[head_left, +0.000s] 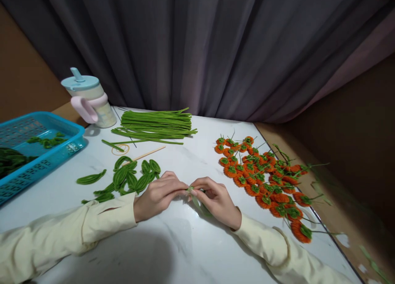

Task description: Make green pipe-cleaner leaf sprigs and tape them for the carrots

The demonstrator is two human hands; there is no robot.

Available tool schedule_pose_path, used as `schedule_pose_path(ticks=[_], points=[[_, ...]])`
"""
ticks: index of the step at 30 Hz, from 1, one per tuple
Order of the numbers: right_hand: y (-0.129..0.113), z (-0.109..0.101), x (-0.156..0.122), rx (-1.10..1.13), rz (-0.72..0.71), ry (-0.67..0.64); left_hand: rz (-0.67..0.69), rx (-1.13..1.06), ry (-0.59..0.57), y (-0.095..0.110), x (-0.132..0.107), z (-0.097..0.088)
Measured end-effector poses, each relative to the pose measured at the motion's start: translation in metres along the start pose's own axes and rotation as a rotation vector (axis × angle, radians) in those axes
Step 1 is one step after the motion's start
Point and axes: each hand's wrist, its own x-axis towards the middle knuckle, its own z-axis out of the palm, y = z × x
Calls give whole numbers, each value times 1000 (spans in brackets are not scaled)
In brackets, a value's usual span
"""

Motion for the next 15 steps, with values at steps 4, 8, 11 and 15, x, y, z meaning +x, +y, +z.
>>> schedule_pose_path(ticks=[4, 8, 11, 15], points=[[0, 1, 1, 70, 83, -6, -24, 10, 7, 1, 1, 0], [1, 2, 4, 274, 197, -51, -23, 35, 27, 1, 1, 0], [0, 1, 7, 402, 258, -72, 1, 68, 21, 0, 1, 0], [-3, -1, 8, 497, 316, -115, 62, 118, 9, -2, -1, -1]])
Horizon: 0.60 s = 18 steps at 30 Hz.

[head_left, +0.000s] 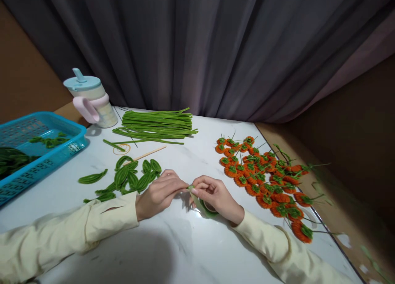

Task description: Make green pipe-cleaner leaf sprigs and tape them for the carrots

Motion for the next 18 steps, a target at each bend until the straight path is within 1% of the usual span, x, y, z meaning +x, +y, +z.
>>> schedule_pose_path(ticks=[4, 11, 15, 18], points=[[-3, -1, 0, 34, 29, -28, 58, 34, -3, -2, -1, -1], [-3, -4, 1, 14, 54, -21, 92, 69, -36, -3, -2, -3], [-4, -4, 0, -3, 60, -1, 65, 63, -25, -2, -1, -1], [-4, -2, -1, -29, 59, 19, 4, 46, -11, 0, 0, 1]])
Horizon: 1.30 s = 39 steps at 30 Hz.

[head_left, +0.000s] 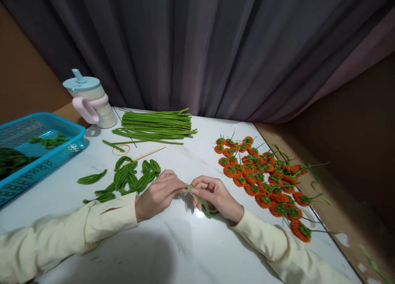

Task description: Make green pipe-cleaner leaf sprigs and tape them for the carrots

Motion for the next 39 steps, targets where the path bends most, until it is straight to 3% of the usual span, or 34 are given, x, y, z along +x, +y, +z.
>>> schedule_pose_path(ticks=[8, 11, 16, 22, 25, 31, 39], points=[[6, 4, -1, -169, -96, 44, -320, -89, -34, 8, 2, -2], [9, 6, -4, -349, -181, 77, -439, -144, -81, 10, 4, -3], [13, 4, -9, -646, -327, 119, -502, -184, -153, 9, 8, -4], [15, -1, -10, -966, -600, 48, -696, -388, -296, 9, 16, -9], [17, -1, -9, -1001, -648, 15, -729, -410, -333, 9, 18, -11], [16, 1, -11, -903, -548, 30, -753, -447, -331, 10, 20, -13], [20, -1, -12, -1106, -741, 4, -862, -540, -358, 14, 25, -16]])
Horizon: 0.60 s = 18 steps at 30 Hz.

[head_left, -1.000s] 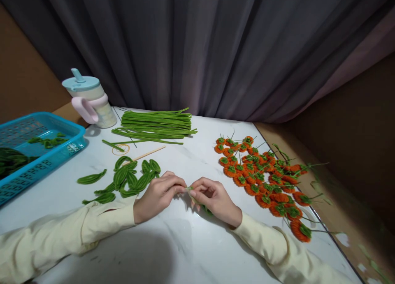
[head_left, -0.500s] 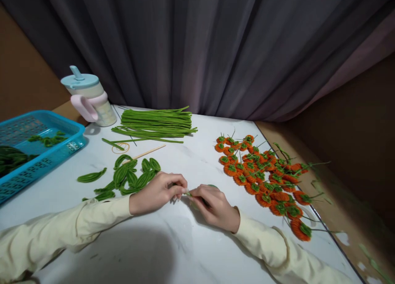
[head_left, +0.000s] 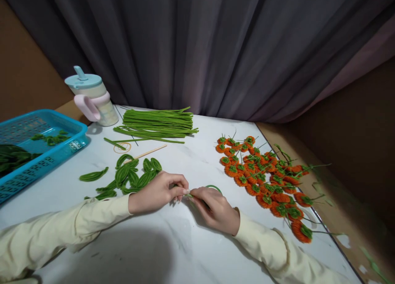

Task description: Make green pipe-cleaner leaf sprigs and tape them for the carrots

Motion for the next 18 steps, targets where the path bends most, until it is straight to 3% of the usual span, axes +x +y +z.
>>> schedule_pose_path(ticks=[10, 18], points=[[0, -6, 6, -460, -509, 47, -302, -242, -156, 8, 0, -4], [1, -6, 6, -510, -565, 10, -466, -427, -203, 6, 0, -5]])
